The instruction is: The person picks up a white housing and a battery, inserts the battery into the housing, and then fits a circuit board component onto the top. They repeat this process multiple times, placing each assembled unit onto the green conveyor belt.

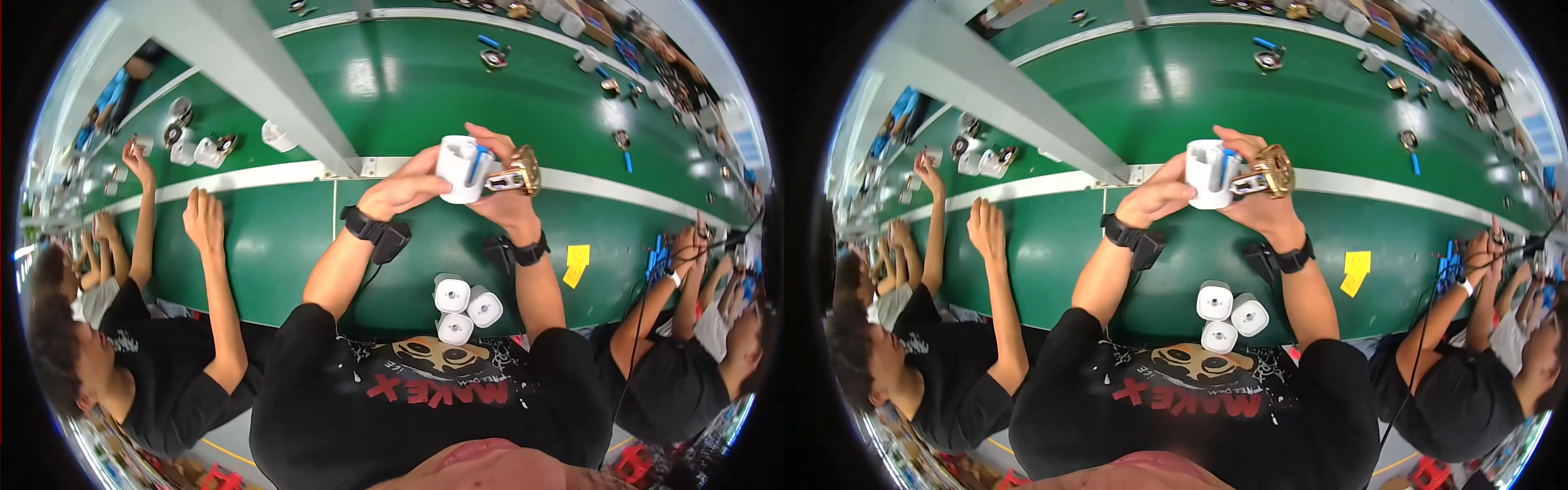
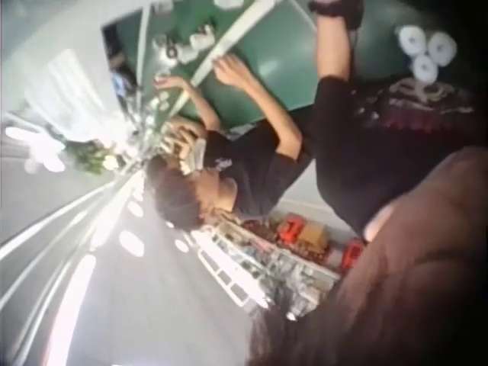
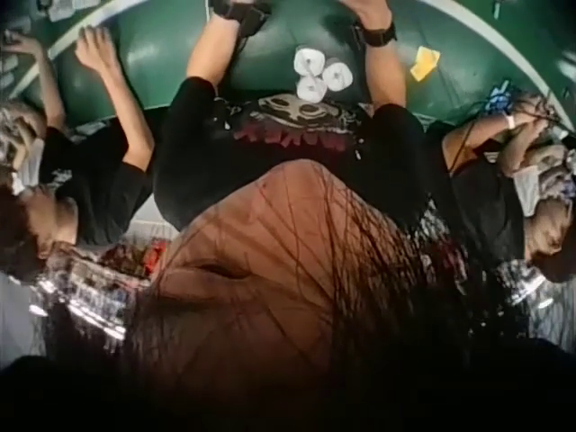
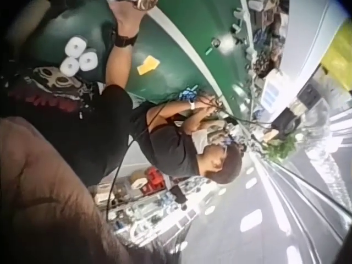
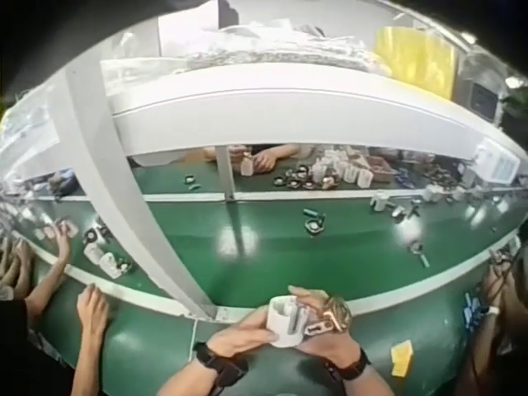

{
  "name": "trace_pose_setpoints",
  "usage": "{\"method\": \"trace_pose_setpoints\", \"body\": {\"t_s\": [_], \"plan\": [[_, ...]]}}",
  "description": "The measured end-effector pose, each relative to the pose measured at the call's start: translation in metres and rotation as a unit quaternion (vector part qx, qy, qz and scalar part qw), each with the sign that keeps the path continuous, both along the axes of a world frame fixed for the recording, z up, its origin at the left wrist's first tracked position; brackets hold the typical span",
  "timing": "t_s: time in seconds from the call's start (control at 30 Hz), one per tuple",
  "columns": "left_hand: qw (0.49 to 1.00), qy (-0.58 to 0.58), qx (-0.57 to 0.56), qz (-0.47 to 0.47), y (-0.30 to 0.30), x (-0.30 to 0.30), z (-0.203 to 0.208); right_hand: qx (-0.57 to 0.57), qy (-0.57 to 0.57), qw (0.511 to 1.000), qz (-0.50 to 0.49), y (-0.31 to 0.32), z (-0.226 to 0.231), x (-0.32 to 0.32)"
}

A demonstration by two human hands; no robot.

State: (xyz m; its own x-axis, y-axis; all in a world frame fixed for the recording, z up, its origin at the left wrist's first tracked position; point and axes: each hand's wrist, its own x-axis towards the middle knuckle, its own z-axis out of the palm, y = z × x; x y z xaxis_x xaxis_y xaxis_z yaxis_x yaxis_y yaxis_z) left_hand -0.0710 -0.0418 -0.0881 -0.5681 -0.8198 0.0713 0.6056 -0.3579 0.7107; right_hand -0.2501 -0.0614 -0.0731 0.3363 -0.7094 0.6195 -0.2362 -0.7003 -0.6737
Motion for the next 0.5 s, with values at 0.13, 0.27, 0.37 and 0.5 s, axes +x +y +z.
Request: {"method": "trace_pose_setpoints", "body": {"t_s": [0.13, 0.27, 0.37, 0.5], "plan": [[0.993, -0.103, -0.053, 0.001, -0.005, -0.001, 0.000, -0.068, -0.002, 0.997, -0.025, 0.003, -0.006, 0.002], [0.986, -0.152, -0.073, 0.017, -0.002, -0.007, 0.006, -0.100, -0.010, 0.994, -0.034, 0.003, -0.017, 0.001], [0.985, -0.158, -0.065, 0.035, 0.003, -0.007, 0.007, -0.107, -0.020, 0.994, -0.021, 0.006, -0.022, 0.004], [0.982, -0.177, -0.054, 0.048, 0.000, -0.005, 0.000, -0.104, 0.010, 0.994, -0.033, 0.005, -0.024, 0.001]]}}
